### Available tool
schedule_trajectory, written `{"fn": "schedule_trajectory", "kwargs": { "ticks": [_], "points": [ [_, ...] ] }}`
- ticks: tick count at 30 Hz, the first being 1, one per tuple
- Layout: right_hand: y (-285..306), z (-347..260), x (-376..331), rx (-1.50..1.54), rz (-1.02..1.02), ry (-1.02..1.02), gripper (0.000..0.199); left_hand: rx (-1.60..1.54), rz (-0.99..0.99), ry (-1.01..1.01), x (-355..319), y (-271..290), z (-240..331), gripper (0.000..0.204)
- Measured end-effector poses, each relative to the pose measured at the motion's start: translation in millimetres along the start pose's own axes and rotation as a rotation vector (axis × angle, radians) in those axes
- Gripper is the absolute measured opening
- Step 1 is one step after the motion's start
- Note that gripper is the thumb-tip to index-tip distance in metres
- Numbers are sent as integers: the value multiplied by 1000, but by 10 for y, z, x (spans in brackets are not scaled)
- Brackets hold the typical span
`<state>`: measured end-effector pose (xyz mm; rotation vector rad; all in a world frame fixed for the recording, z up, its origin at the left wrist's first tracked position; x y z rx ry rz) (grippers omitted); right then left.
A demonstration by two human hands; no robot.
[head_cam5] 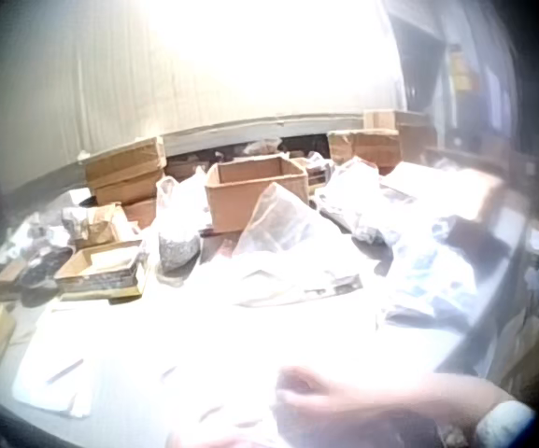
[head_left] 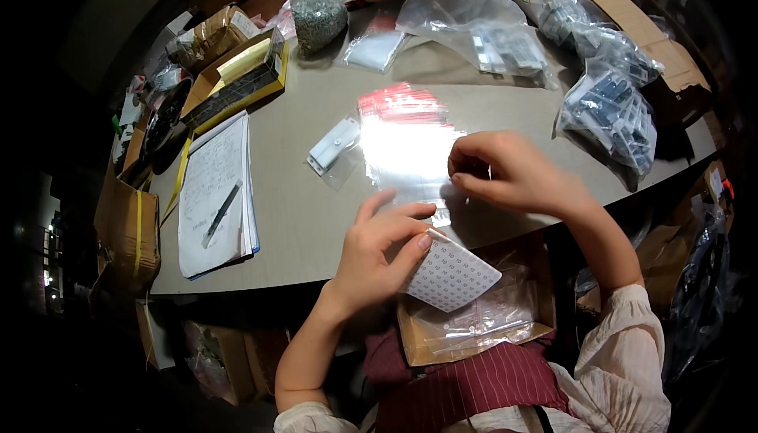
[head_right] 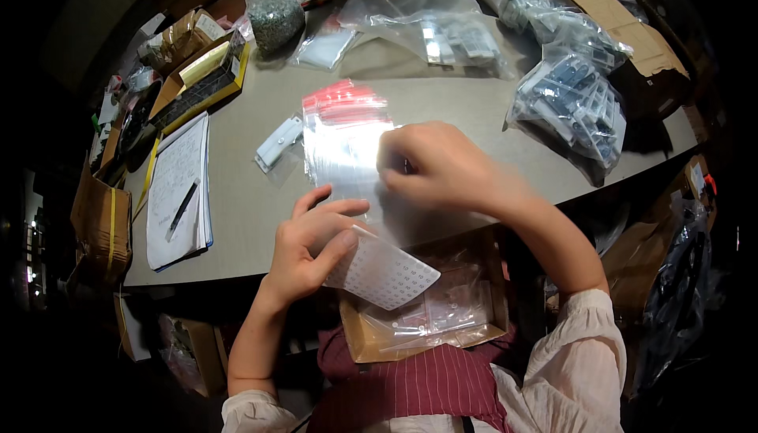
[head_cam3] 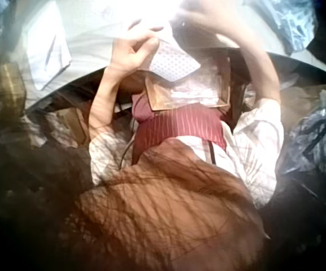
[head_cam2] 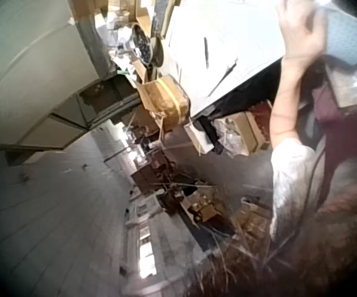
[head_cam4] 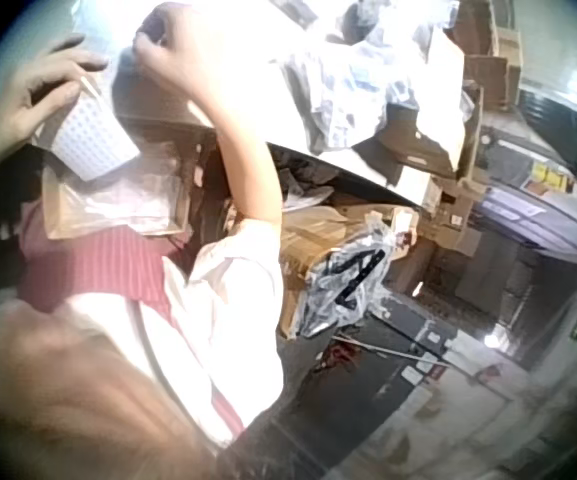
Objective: The person sits at a cluttered table and repeatedly peels small adhesive labels from a sheet, then places them into clear plastic bags. The person handles the label sheet and bags by hand, organizing the items on the table before walking through a warehouse aisle.
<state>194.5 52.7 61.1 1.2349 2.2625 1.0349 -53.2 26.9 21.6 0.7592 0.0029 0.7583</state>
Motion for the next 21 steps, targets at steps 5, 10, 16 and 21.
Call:
{"fn": "schedule_trajectory", "kwargs": {
  "ticks": [5, 10, 16, 21],
  "points": [
    [-70, 272, 137, -236, -114, -33, 23, -72, -27, 3, -5, 50, 61, 19],
    [88, 247, -100, -184, -83, -279, 42, -49, 76, -74, -46, 45, 2, 9],
    [224, -23, -319, -289, -470, -215, 43, 198, 19, -72, 22, -18, 97, 7],
    [159, 43, -180, 84, -218, 23, 22, 213, -20, -75, 23, -21, 112, 6]
  ]
}}
Point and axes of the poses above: each hand's wrist, its own x-axis towards the middle knuckle, its own y-axis out of the back of the hand, z = x × y, the point moved 2 cm from there along x, towards the middle knuckle, and after that the axes turned 10 degrees about -z, right-handed, at the moved point
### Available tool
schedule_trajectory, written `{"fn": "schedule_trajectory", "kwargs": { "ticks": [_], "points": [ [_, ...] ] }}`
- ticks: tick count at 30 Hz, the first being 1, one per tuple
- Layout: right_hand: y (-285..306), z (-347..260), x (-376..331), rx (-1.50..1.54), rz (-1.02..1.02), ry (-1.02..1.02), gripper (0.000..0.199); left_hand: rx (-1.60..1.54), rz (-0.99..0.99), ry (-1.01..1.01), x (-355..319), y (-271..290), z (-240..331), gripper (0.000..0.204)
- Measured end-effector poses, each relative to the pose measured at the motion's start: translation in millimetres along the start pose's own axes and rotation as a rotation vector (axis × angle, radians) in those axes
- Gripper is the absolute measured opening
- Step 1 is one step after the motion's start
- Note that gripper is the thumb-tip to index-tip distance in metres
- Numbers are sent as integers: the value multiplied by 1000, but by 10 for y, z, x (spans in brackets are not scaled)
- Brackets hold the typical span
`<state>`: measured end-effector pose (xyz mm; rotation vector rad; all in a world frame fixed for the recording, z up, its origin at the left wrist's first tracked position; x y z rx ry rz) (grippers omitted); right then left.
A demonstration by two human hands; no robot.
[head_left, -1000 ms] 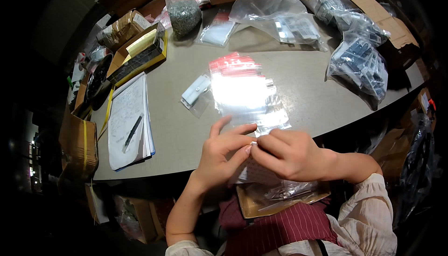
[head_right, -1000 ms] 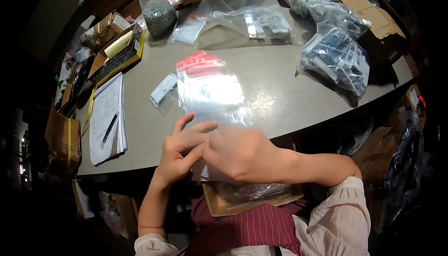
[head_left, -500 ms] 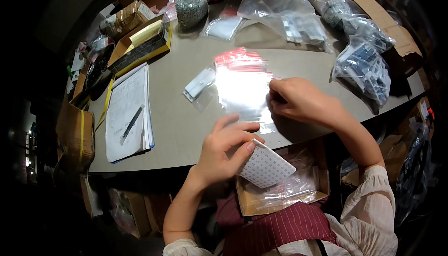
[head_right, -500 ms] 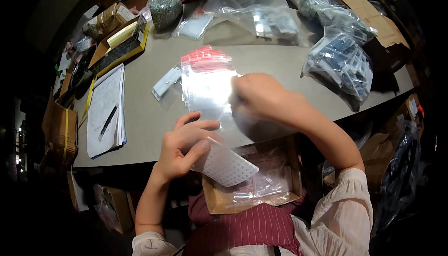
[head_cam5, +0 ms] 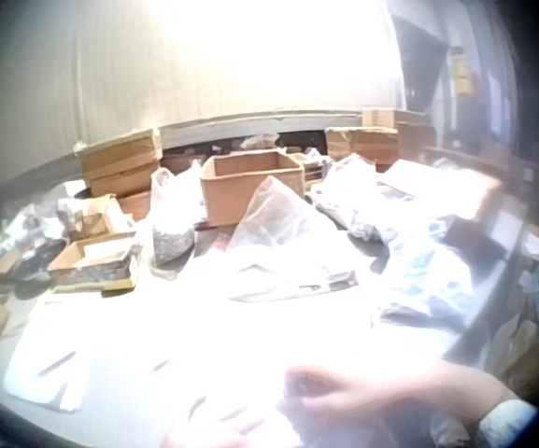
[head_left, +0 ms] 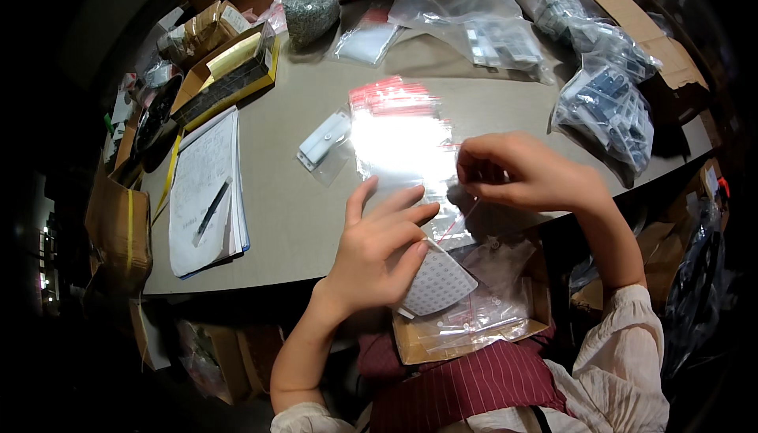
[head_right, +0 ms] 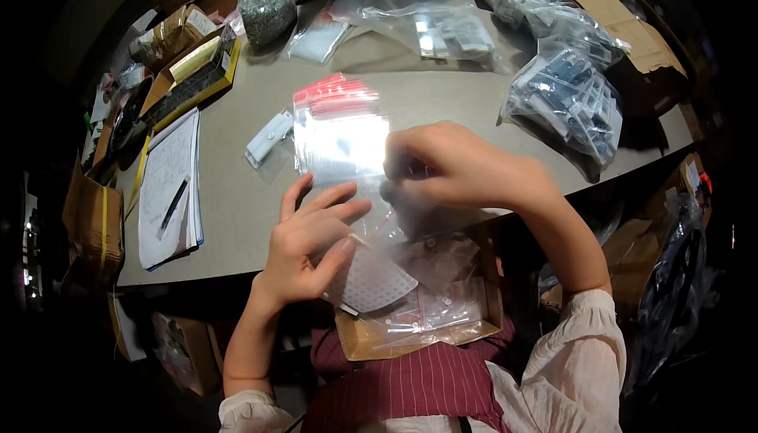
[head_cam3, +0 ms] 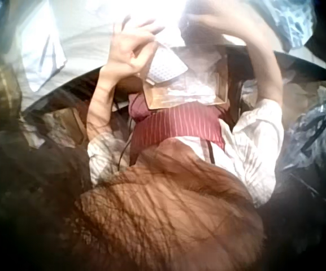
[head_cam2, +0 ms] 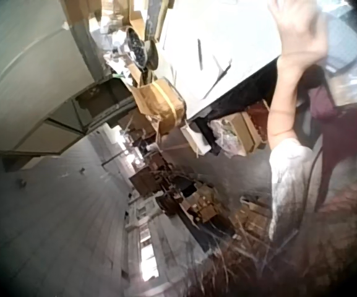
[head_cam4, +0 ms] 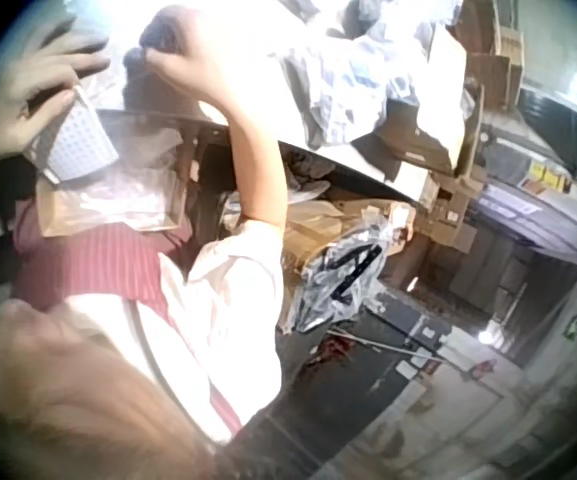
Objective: The person sits at a cluttered table and repeatedly peels small adhesive labels from a sheet, then places them into clear plastic bags. The person handles the label sheet and bags by hand, organizing the items on the table before walking through a warehouse aisle.
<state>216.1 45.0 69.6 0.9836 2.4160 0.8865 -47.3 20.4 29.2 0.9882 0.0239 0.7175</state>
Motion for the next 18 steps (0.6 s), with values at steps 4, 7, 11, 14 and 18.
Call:
{"fn": "schedule_trajectory", "kwargs": {
  "ticks": [4, 7, 11, 14, 18],
  "points": [
    [-168, -18, 177, -215, 108, 7, 22, -41, -10, -8, 2, 23, 0, 6],
    [-373, 0, 157, -545, 266, 18, 25, -128, -19, -2, -9, 17, -34, 5],
    [-192, 171, -9, -307, 145, -109, 34, -366, 22, 11, -76, 68, -115, 7],
    [-82, 174, -189, -381, 27, -229, 47, -499, 50, 36, -122, 88, -175, 18],
    [-173, -52, -372, -279, -197, -213, 53, -586, 40, 77, -86, 91, -174, 24]
  ]
}}
Point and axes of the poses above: each hand's wrist, its own x-axis towards the middle knuckle, its own y-axis out of the back of the hand, z = x × y, the point moved 2 cm from there along x, towards the middle knuckle, and after that the axes turned 10 degrees about -z, right-handed, at the moved point
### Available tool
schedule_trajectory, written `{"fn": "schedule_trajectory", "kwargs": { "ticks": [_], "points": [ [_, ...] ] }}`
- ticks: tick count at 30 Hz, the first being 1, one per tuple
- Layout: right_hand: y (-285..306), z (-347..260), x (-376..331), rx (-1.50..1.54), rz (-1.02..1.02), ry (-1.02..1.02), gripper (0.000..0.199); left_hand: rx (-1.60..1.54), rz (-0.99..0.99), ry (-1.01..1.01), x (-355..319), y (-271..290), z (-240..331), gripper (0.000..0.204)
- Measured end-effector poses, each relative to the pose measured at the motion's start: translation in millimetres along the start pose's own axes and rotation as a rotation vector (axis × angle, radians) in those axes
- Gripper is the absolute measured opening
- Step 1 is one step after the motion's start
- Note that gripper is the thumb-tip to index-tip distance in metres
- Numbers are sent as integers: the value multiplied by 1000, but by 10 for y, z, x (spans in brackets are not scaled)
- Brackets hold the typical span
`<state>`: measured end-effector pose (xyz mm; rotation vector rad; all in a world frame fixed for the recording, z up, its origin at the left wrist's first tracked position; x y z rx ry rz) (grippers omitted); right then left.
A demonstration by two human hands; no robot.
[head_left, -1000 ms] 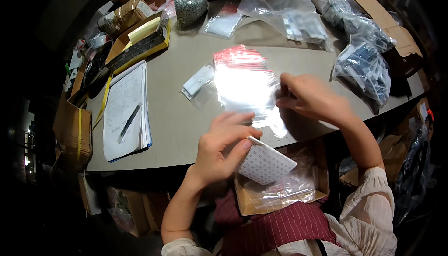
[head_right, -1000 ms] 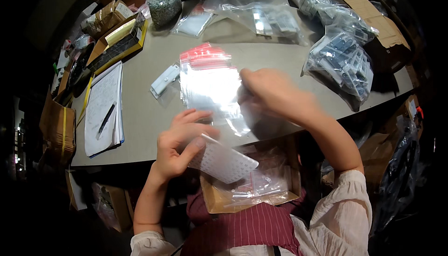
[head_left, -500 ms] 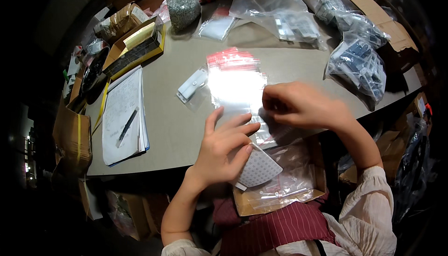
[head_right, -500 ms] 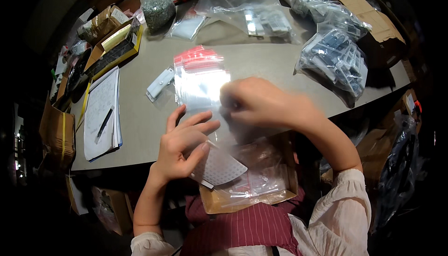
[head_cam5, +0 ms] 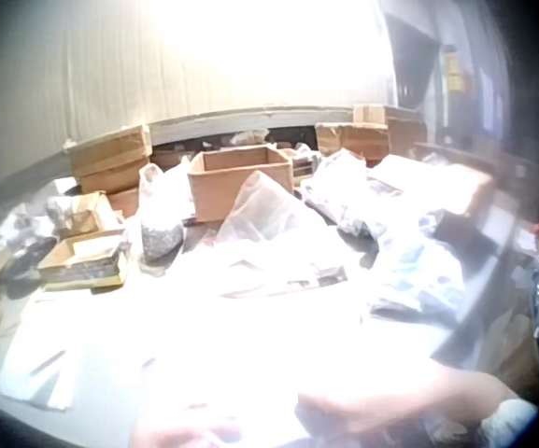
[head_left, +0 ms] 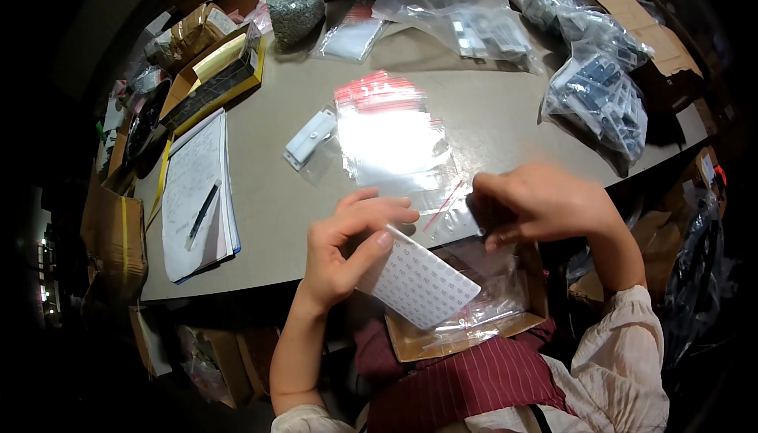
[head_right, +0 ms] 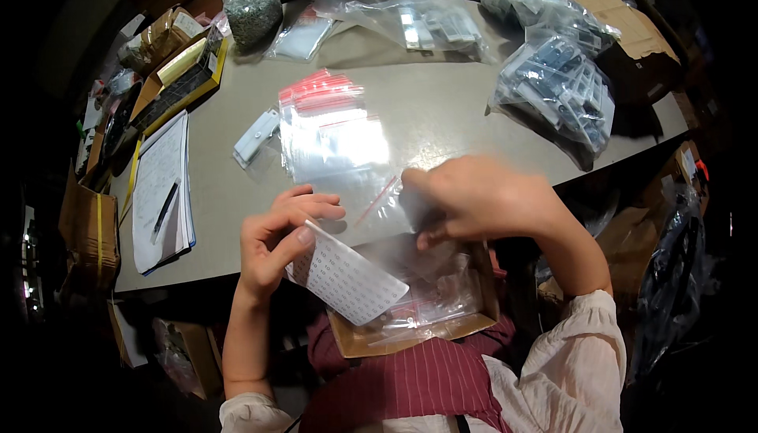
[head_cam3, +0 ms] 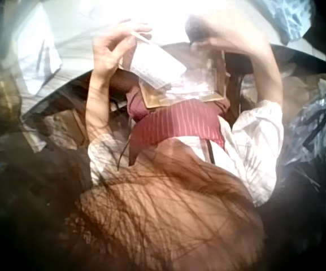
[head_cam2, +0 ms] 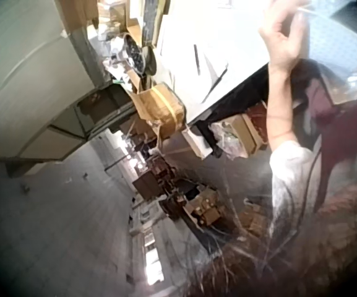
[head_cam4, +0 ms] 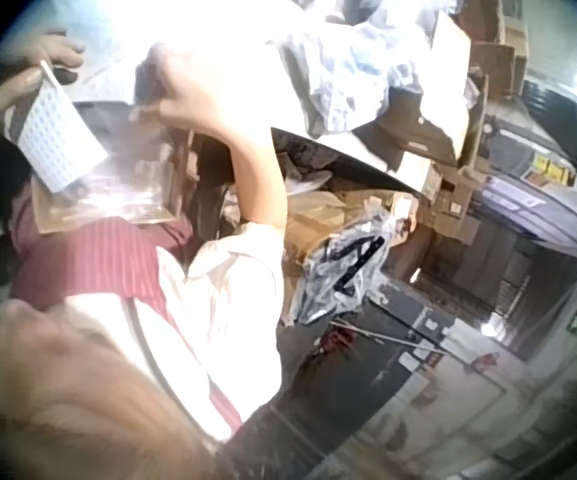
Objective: The person sits at a cluttered table and repeatedly peels small adhesive labels from a sheet, then places them into clear plastic bags. The person handles the label sheet and bags by hand, organizing the items on the table before walking through a warehouse aisle.
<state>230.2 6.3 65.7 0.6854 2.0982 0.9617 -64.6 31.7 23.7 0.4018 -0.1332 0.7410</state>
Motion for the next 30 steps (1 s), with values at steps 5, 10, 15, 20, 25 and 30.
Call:
{"fn": "schedule_trajectory", "kwargs": {
  "ticks": [5, 10, 15, 20, 25, 30],
  "points": [
    [-69, -16, -38, 500, 76, 209, 41, -31, 91, 76, -26, -19, -4, 25],
    [-313, -153, 118, 407, 315, 322, 38, -229, 236, 257, -24, -132, 31, 23],
    [-374, -39, 210, 652, 346, 290, 37, 6, 185, 252, -71, -150, -83, 21],
    [-350, -44, 198, 603, 435, 388, 36, -138, 225, 310, -45, -199, -93, 21],
    [-387, -25, 185, 832, 346, 289, 28, 47, 170, 291, -76, -162, -53, 11],
    [-433, 29, 184, 973, 355, 268, 18, 35, 133, 271, -128, -122, -104, 14]
  ]
}}
Point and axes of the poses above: each hand's wrist, its own x-axis towards the middle knuckle, its own y-axis out of the back of the hand, z = x × y, the point moved 2 cm from there along x, towards the middle knuckle, and after that the axes turned 10 degrees about -z, right-handed, at the moved point
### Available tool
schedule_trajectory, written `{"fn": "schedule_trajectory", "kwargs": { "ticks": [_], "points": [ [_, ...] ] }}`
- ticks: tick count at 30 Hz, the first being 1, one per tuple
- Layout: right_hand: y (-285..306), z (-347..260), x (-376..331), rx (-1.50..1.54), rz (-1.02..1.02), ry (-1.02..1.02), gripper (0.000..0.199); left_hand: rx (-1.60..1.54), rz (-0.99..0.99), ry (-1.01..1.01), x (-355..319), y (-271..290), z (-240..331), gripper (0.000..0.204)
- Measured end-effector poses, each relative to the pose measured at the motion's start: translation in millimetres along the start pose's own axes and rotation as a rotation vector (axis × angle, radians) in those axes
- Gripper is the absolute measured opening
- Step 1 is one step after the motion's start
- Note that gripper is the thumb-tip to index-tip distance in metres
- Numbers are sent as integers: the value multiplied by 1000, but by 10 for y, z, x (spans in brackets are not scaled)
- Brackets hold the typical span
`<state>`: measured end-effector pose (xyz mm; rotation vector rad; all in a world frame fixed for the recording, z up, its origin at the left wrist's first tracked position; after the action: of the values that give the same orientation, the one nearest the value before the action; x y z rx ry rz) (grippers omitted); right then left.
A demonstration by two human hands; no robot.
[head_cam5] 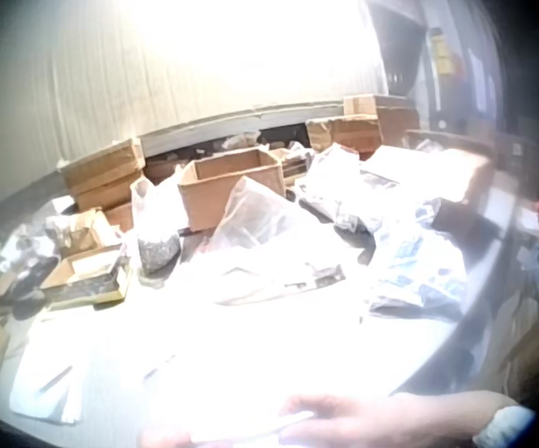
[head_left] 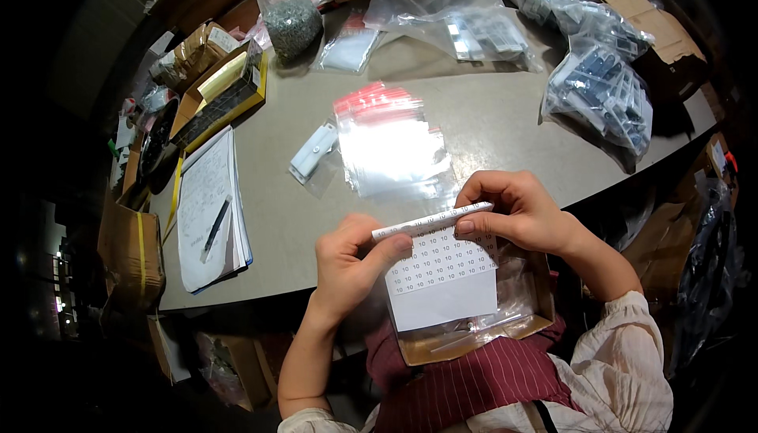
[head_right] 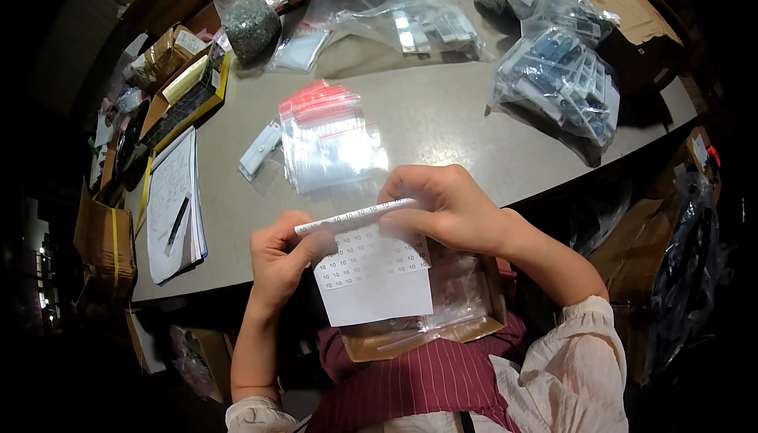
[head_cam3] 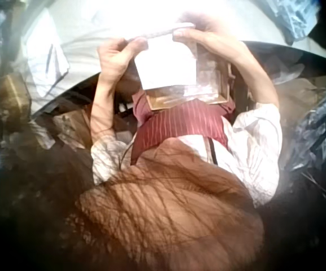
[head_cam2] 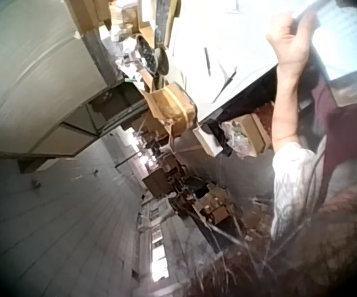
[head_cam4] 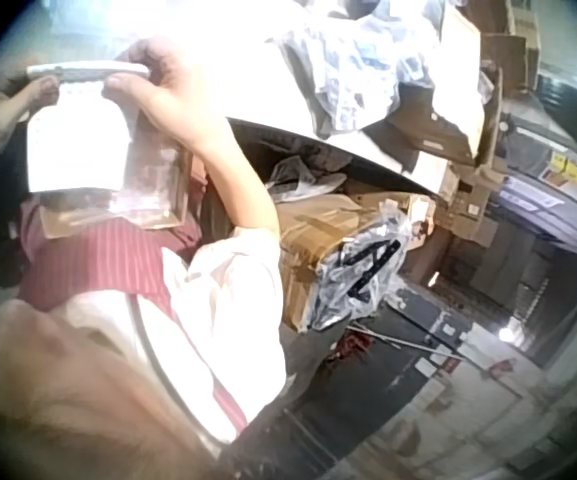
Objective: The person sits at a cluttered table and repeatedly peels small adhesive labels from a sheet, then places them into clear plastic bags. The person handles the label sheet and bags by hand, organizing the items on the table before walking through a warehouse aisle.
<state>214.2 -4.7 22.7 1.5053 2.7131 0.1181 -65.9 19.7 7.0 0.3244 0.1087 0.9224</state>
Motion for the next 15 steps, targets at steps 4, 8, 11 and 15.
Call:
{"fn": "schedule_trajectory", "kwargs": {
  "ticks": [4, 8, 11, 15],
  "points": [
    [-20, -13, 28, -129, -29, -5, 21, -239, 60, 44, 55, -82, 99, 17],
    [-3, -150, 73, -343, -95, 86, 27, -168, 65, 20, 51, -50, 44, 16],
    [1, -243, 115, -626, -70, 254, 37, -12, 59, 4, 43, -50, 43, 15],
    [-84, -284, 144, -981, -100, 273, 48, 66, 81, -28, 42, -58, 46, 13]
  ]
}}
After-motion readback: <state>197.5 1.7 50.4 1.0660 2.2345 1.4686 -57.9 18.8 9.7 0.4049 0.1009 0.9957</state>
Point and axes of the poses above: each hand's wrist, its own x-axis towards the middle knuckle, its own y-axis out of the back of the hand, z = x × y, the point moved 2 cm from there along x, towards the middle knuckle, and after that the axes turned 10 degrees about -z, right-handed, at the moved point
